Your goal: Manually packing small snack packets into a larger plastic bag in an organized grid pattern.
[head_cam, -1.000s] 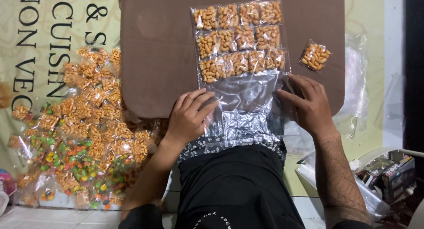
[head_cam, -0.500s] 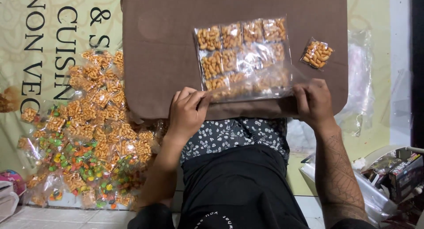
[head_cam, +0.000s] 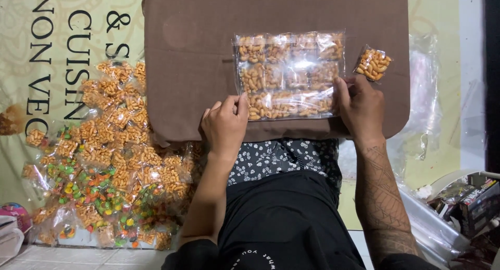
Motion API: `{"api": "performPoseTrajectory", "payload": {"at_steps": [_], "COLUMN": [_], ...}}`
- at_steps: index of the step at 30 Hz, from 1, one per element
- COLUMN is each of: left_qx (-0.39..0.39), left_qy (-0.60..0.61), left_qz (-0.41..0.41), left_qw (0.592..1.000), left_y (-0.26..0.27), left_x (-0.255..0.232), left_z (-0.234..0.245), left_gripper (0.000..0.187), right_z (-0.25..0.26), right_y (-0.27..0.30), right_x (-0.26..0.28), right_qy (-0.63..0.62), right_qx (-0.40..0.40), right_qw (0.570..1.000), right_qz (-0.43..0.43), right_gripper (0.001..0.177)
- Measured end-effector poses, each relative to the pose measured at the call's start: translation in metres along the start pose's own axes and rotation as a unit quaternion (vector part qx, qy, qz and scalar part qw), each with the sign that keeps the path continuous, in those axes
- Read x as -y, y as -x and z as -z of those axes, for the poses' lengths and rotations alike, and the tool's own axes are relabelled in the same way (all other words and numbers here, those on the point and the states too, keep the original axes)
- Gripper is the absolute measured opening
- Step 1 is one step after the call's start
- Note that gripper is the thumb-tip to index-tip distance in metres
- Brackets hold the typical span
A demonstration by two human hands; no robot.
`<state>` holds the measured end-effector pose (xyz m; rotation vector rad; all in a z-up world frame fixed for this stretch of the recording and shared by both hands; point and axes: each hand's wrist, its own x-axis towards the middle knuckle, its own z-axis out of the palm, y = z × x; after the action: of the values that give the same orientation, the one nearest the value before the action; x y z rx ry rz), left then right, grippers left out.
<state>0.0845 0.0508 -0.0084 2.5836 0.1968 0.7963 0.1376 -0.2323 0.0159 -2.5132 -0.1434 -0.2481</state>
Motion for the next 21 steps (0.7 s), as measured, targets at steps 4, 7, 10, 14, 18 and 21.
{"api": "performPoseTrajectory", "payload": {"at_steps": [4,7,10,14,18,21], "left_qx": [-0.001,0.000,0.021,0.044,0.068,0.080], "left_qy": [-0.025,0.003,0.053,0.106,0.099,0.111], "left_qz": [0.013,0.014,0.027,0.043,0.049,0.052], "left_qw": [1.000,1.000,0.998,0.992,0.992,0.989], "left_y": [-0.003,-0.004,-0.006,-0.011,-0.010,-0.011], "left_x": [0.002,0.002,0.004,-0.002,0.000,-0.001], "left_z": [-0.004,-0.004,0.009,0.026,0.025,0.027], "left_gripper": [0.025,0.023,0.020,0.022,0.024,0.023], "right_z": [-0.002,0.003,-0.002,0.000,-0.003,-0.005], "right_y": [-0.004,-0.004,0.002,0.013,0.017,0.018], "right_x": [0.001,0.017,-0.013,-0.028,-0.025,-0.023], "right_qy": [0.016,0.002,-0.050,-0.144,-0.129,-0.146], "right_qx": [-0.019,-0.021,-0.055,-0.064,-0.035,-0.037], "right_qw": [1.000,0.999,0.997,0.987,0.991,0.989], "right_qz": [0.015,0.029,0.031,0.006,-0.002,0.000], "right_gripper": [0.017,0.016,0.010,0.006,0.008,0.006]}}
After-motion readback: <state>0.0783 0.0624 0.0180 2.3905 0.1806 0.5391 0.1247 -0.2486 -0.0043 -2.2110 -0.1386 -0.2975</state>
